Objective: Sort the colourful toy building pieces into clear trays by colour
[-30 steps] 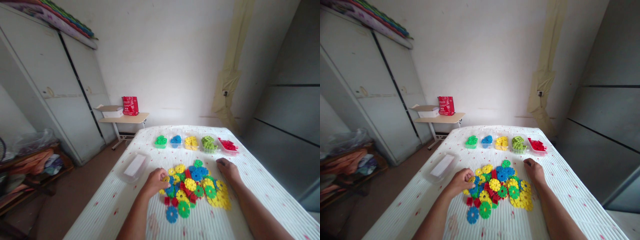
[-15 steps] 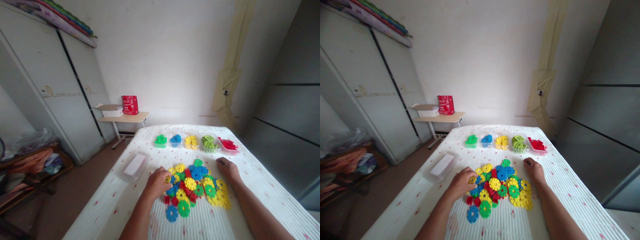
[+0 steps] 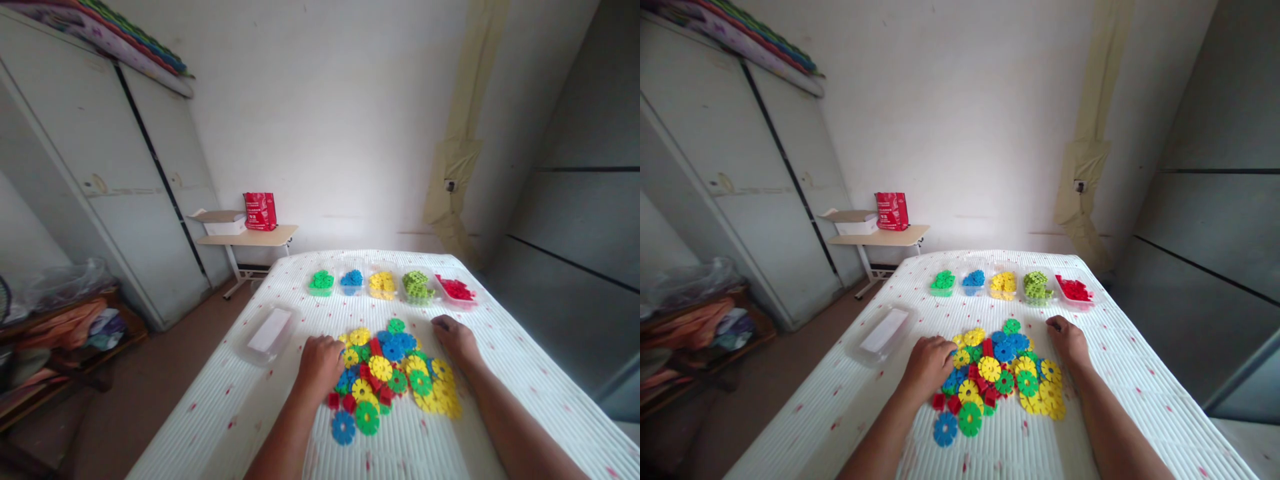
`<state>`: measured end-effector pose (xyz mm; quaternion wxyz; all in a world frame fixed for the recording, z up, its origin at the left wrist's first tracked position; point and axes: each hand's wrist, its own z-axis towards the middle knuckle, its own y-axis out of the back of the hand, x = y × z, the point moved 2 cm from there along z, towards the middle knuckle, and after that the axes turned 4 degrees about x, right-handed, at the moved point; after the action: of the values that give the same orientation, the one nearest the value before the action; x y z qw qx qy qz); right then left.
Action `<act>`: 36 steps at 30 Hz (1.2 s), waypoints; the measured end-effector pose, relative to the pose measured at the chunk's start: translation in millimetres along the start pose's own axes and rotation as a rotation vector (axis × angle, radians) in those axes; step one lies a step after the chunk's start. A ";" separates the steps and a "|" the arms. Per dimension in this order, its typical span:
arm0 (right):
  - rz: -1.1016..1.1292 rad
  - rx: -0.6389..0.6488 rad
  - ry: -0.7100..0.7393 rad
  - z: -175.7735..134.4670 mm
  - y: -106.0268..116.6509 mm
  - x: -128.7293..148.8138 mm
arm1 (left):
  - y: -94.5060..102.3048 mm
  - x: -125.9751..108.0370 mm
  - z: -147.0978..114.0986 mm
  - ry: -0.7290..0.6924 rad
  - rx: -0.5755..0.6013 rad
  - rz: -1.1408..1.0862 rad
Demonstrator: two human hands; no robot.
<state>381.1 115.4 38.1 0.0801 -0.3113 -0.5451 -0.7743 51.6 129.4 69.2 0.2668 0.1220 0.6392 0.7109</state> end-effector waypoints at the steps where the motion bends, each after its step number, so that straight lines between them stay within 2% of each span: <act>1: 0.001 0.001 0.004 0.0 0.0 -0.1 | -1.3 2.3 0.8 0.012 -0.024 -0.052; 6: -0.018 0.012 0.010 0.2 -0.4 -0.8 | -12.8 24.1 7.3 0.156 -0.111 -0.374; 13: -0.014 -0.005 0.014 1.1 -1.8 -1.8 | -26.0 43.4 11.4 0.234 -0.127 -0.503; 21: -0.025 0.011 0.013 0.5 -0.6 -0.2 | -22.5 42.4 6.4 0.228 -0.135 -0.555; 31: -0.039 0.019 -0.026 -1.5 1.5 4.8 | -12.6 32.9 10.0 0.108 -0.264 -0.676; 36: -0.038 0.024 -0.022 -2.0 2.4 5.8 | -12.3 30.8 12.9 0.150 -0.258 -0.940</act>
<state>376.8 113.9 42.8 0.0629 -0.3083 -0.5611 -0.7656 35.5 157.3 54.1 0.5247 -0.2653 0.5492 0.5938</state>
